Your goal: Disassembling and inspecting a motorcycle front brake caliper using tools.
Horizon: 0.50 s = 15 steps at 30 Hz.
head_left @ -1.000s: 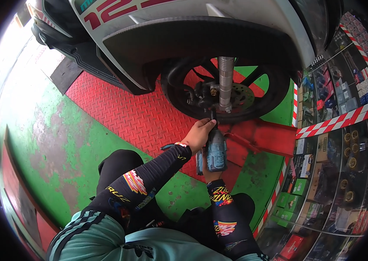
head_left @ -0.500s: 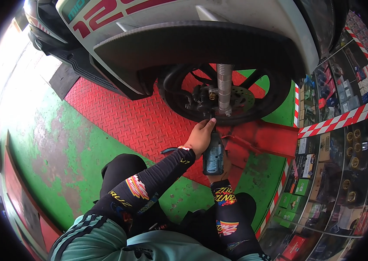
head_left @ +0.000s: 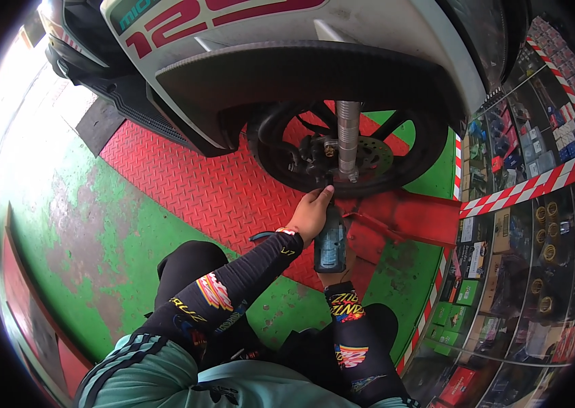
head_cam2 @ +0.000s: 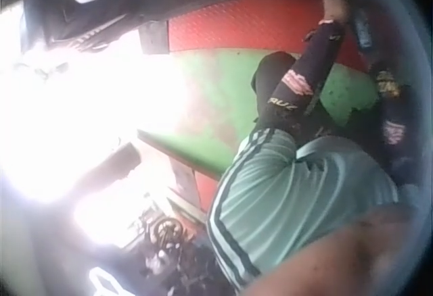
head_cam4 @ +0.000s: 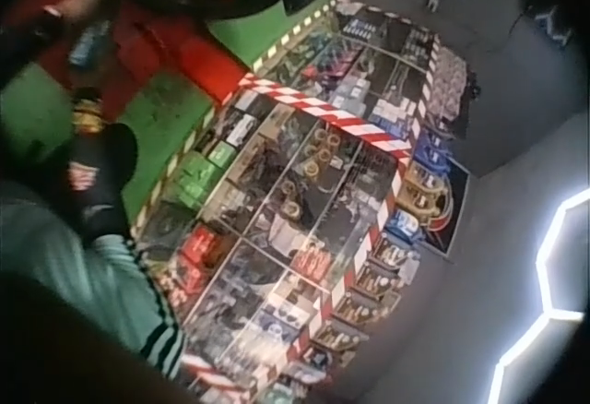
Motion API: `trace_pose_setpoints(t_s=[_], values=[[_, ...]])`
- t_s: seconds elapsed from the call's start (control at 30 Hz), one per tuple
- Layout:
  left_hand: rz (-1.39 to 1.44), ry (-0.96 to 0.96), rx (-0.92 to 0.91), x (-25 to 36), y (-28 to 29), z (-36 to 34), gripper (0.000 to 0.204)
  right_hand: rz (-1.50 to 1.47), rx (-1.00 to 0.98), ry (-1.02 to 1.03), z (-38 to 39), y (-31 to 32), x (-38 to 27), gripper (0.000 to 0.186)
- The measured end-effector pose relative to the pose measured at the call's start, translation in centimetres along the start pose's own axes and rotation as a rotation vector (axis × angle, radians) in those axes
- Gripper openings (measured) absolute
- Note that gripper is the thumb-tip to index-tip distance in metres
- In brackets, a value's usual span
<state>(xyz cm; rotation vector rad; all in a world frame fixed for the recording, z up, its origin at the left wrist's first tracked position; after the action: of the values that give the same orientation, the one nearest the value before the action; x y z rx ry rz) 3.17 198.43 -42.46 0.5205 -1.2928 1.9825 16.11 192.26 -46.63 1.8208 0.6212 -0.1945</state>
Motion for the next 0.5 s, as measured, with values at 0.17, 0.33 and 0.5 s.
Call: trace_pose_setpoints(t_s=[0.17,0.33,0.5], values=[[0.088,0.037,-0.065,-0.3,0.4,0.1,0.044,-0.011,0.024,-0.058,0.6,0.3,-0.6,0.041],[0.005,-0.012,-0.125,-1.4,2.1,0.3,0.041,-0.048,-0.038,-0.138,2.5,0.8,-0.2,0.046],[-0.205,0.137,-0.041,1.0,4.4,1.1,0.039,0.02,-0.281,-0.027,2.7,1.4,0.0,0.056]])
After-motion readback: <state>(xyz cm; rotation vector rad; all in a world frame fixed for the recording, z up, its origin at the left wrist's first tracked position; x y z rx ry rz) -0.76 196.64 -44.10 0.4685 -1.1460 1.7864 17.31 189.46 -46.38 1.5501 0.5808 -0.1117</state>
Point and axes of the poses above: each hand's wrist, its own z-axis away from the middle knuckle, its own y-axis out of the back of the hand, x = y × z, the point moved 2 cm from there along -z, towards the middle knuckle, and after that the axes turned 14 degrees about z, right-handed, at the moved point
